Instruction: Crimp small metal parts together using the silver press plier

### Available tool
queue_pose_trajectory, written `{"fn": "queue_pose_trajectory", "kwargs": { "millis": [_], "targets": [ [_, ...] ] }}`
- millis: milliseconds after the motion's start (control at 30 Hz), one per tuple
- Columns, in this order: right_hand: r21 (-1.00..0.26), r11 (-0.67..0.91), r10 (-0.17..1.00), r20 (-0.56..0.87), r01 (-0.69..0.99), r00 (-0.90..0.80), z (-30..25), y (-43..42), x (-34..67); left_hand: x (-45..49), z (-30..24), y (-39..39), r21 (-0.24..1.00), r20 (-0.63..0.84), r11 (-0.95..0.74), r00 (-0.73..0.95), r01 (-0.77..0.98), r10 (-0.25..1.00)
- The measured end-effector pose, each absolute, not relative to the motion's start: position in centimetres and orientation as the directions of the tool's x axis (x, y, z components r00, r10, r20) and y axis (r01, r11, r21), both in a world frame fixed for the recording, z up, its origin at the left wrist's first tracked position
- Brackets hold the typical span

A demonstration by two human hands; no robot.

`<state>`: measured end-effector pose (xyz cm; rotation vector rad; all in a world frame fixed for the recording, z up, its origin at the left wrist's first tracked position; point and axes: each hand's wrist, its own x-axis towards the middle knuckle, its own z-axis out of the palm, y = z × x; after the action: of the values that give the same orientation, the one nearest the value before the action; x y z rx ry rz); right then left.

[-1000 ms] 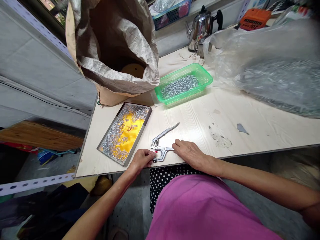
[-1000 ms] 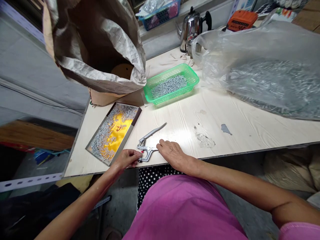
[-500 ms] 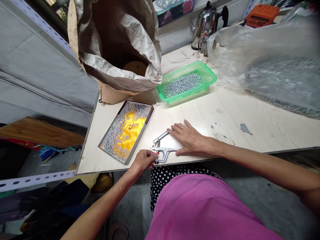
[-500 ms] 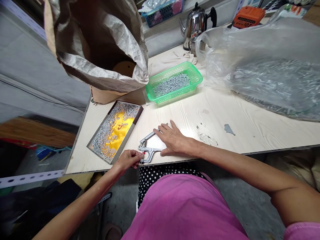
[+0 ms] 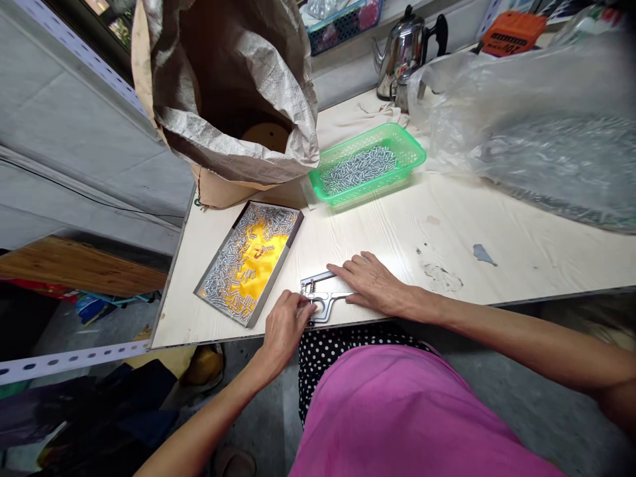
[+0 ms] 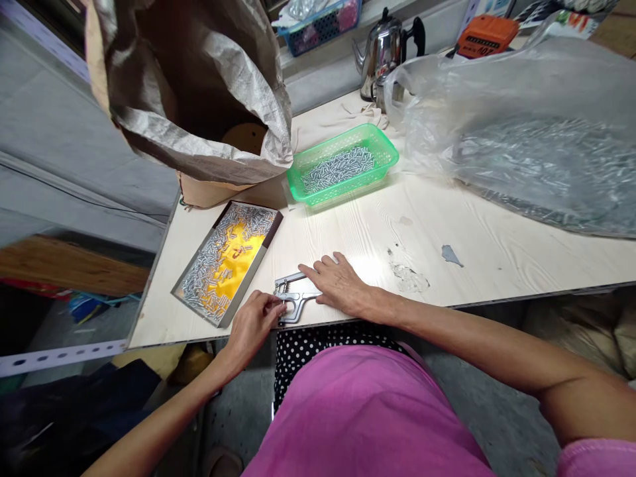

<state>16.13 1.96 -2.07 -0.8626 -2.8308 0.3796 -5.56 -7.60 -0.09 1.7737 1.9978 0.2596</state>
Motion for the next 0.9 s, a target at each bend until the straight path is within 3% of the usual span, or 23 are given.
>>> {"fn": "queue_pose_trajectory", "kwargs": {
  "millis": [100,233,367,600,900],
  "targets": [
    [-0.295,0.797,0.571,0.085,0.527,-0.817,-2.4,1.8,15.9,-4.2,-0.5,-6.5,0.356,-0.005,-0.172,0.186,0.919,0.982],
    [-0.350,0.796,0.558,0.111,0.493,-0.822,-2.9,1.9,16.4,-3.2,-1.8,-3.8,0.378,-0.007,-0.404,0.439,0.833,0.899],
    [-0.359,0.773,0.589,0.100,0.522,-0.802,-3.1,2.2,17.7,-3.2,-2.0,-2.6,0.411,-0.080,-0.422,0.493,0.808,0.866],
    [-0.315,0.726,0.649,0.017,0.612,-0.761,-2.4,2.0,17.9,-1.9,-1.4,-1.7,0.252,-0.166,-0.384,0.430,0.888,0.887],
    [-0.316,0.790,0.550,-0.012,0.526,-0.835,-3.0,3.4,17.1,-1.3,-2.1,-1.0,0.269,-0.158,-0.373,0.423,0.888,0.893]
  ]
}}
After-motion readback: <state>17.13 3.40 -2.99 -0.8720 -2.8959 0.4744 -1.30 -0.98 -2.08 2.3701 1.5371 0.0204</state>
